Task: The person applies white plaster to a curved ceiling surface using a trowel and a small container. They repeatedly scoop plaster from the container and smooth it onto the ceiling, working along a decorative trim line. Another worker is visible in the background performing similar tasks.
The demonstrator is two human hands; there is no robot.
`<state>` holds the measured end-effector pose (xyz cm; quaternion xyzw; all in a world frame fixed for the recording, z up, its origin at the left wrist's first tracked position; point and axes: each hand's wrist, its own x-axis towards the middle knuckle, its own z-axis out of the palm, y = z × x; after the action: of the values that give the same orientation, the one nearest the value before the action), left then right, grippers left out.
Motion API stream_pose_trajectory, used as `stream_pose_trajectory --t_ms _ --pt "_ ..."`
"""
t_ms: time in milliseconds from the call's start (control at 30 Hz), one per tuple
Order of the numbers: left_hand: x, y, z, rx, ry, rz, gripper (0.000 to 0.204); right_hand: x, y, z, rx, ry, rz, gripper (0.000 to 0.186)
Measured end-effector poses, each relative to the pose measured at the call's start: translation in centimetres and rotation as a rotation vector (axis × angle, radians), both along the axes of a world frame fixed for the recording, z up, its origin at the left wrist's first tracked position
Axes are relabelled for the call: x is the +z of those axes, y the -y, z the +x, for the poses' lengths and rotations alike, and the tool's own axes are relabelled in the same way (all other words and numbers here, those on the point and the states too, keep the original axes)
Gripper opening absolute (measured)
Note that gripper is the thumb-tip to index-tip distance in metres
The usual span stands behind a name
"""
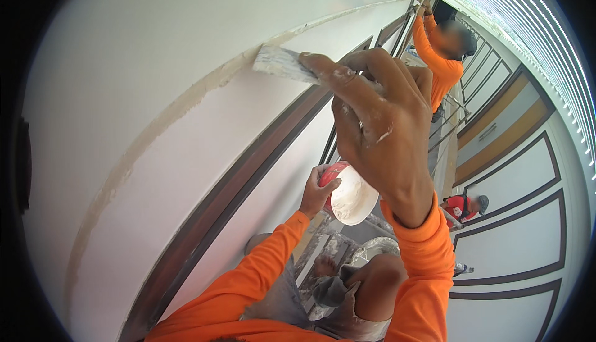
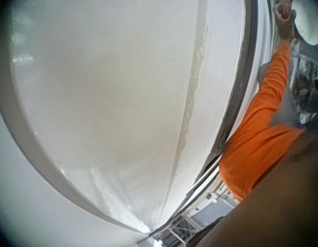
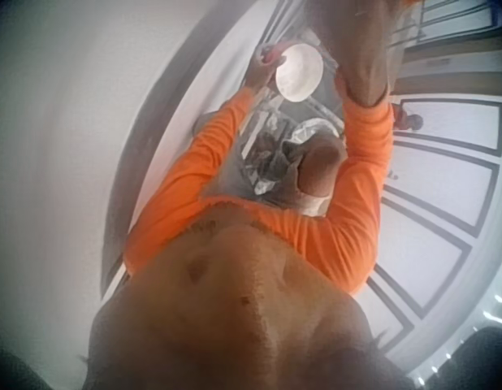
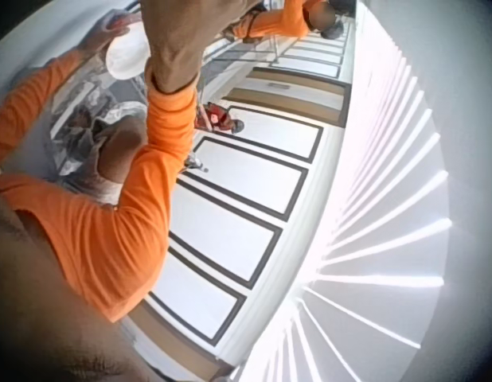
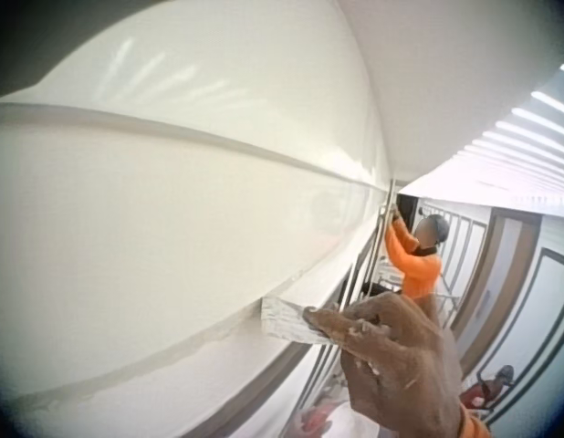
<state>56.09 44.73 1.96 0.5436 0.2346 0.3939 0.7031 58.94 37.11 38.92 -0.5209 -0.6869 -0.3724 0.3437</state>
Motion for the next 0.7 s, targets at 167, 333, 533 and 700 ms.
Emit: stream_pose_trajectory --t_ms 167,333,533,700 --pt "0.2 0.1 0.0 0.040 0.022 -0.020 0.070 0.5 1.1 -1.7 0.033 0.072 -0.004 0.044" --pt "1.0 0.4 0.0 0.045 0.018 0.011 0.068 0.5 3.2 -1.4 0.097 0.004 -0.067 0.037" --pt "0.7 -0.7 -1.3 0.073 0.065 -0.034 0.061 -3.2 5.8 4.3 -0.133 -0.350 -0.471 0.029" --pt "2.1 -1.0 -1.5 0.077 0.219 -0.075 0.056 -13.3 7.9 11.0 -0.337 -0.413 -1.038 0.027"
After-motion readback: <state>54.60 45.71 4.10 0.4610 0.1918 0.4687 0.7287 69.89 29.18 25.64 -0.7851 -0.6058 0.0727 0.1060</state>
